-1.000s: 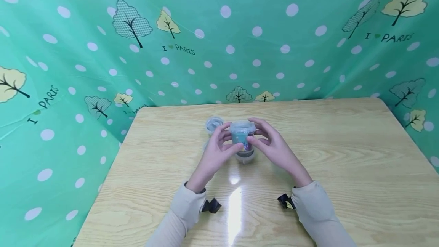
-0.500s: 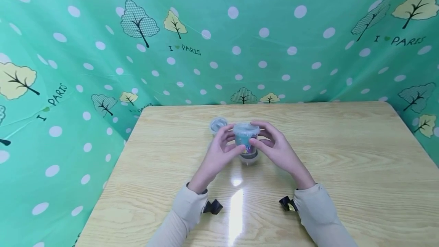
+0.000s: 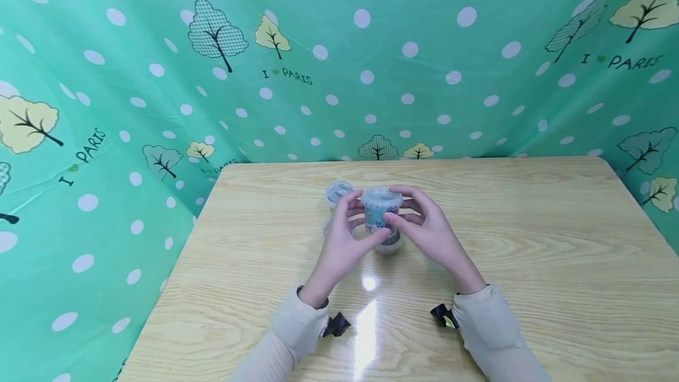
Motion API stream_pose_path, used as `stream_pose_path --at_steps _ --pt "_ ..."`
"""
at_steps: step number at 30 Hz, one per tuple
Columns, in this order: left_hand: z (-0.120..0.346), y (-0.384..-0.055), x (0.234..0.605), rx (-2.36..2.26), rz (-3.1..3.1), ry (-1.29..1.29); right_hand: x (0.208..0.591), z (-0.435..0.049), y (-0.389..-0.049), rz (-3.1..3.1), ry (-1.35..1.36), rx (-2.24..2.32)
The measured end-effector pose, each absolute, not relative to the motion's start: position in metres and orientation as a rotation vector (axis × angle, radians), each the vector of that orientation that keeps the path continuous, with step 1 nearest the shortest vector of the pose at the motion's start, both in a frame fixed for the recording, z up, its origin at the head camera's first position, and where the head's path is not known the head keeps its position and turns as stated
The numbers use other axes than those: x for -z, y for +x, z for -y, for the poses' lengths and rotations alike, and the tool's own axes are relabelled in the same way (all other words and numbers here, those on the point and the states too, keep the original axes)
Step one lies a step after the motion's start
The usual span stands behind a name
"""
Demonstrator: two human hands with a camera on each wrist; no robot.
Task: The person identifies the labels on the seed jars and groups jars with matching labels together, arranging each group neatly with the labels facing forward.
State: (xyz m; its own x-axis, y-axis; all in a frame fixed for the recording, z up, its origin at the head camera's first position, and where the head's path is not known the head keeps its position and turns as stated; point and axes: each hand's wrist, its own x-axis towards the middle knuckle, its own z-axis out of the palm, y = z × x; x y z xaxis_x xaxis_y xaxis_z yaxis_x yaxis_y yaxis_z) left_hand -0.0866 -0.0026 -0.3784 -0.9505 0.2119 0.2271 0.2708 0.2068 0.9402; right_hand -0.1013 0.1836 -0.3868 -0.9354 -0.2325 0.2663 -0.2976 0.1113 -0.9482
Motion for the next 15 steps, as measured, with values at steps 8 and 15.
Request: stream_pose_path --at_steps 8,15 --pt "0.001 -0.081 0.36 1.974 2.403 -0.405 0.384 -0.182 -0.099 2.331 0.528 -1.973" --pt "0.004 -0.089 0.378 2.003 2.38 -0.421 0.382 -0.184 -0.097 2.343 0.573 -1.967"
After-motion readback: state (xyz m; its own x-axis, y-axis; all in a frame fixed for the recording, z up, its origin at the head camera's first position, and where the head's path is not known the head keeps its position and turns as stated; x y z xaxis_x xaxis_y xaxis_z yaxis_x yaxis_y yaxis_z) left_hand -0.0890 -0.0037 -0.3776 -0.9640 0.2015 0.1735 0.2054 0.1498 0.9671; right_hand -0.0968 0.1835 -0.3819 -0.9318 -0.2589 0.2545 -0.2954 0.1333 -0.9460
